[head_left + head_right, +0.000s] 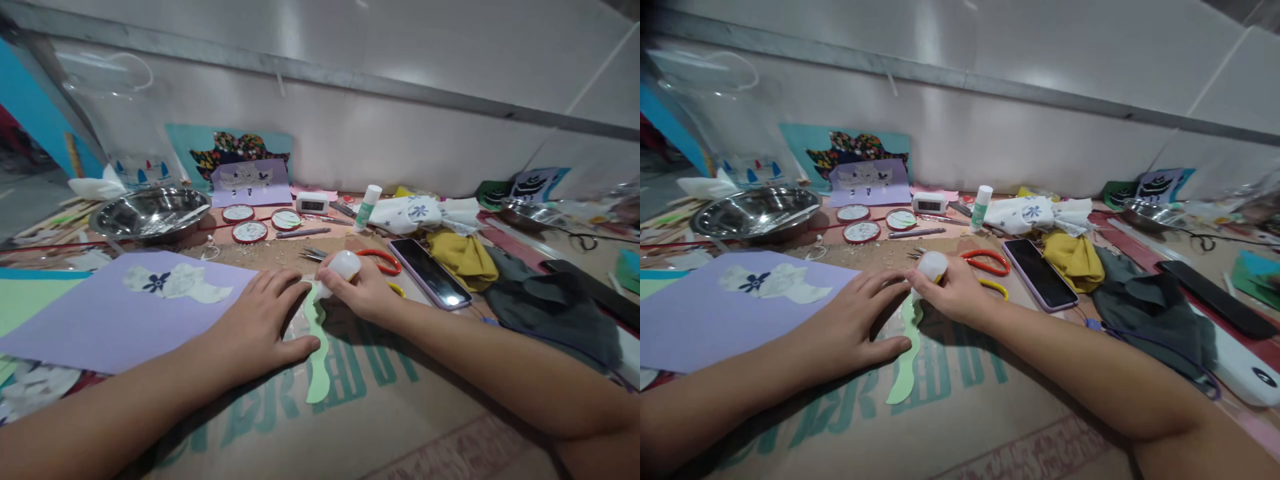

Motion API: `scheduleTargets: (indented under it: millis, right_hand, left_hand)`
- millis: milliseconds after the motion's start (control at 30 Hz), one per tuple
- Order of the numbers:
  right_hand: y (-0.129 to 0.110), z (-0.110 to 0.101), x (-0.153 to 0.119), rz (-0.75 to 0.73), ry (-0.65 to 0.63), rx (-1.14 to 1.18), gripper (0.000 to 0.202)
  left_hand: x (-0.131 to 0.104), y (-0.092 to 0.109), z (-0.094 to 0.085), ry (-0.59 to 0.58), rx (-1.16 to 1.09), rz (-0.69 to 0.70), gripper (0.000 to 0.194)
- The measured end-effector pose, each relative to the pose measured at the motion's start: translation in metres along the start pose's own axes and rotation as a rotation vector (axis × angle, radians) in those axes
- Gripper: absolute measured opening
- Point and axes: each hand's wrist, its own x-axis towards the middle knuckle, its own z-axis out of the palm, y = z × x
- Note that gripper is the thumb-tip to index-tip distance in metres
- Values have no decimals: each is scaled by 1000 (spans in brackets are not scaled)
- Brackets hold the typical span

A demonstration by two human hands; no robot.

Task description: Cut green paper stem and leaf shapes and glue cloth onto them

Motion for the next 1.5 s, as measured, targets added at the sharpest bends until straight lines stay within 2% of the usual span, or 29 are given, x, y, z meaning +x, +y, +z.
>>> scheduleTargets:
  millis: [467,733,933,1100,1233,1367,1500]
  right_hand:
    - [2,0,-1,38,-24,53,44]
    - [-1,0,-2,-1,-90,6,40]
    - [0,1,-3,-14,-18,-90,42]
    - [0,1,-2,-49,-67,-73,39]
    - [0,2,-1,-15,-24,-106,36]
    - [-1,2,-2,-58,-75,-70,31]
    - [0,3,-1,-9,-9,-80,32]
  left_hand:
    - [1,1,0,-26,11,-32,74]
    - [0,0,1,-22,-5,-31,74]
    - [-1,1,1,-8,1,-24,70]
    - [0,0,1,-8,8,-13,70]
    - [-1,-1,2,-10,25,-20,72]
    - [-1,-1,2,-25,23,-17,71]
    - [-1,-1,3,-5,31,-12,71]
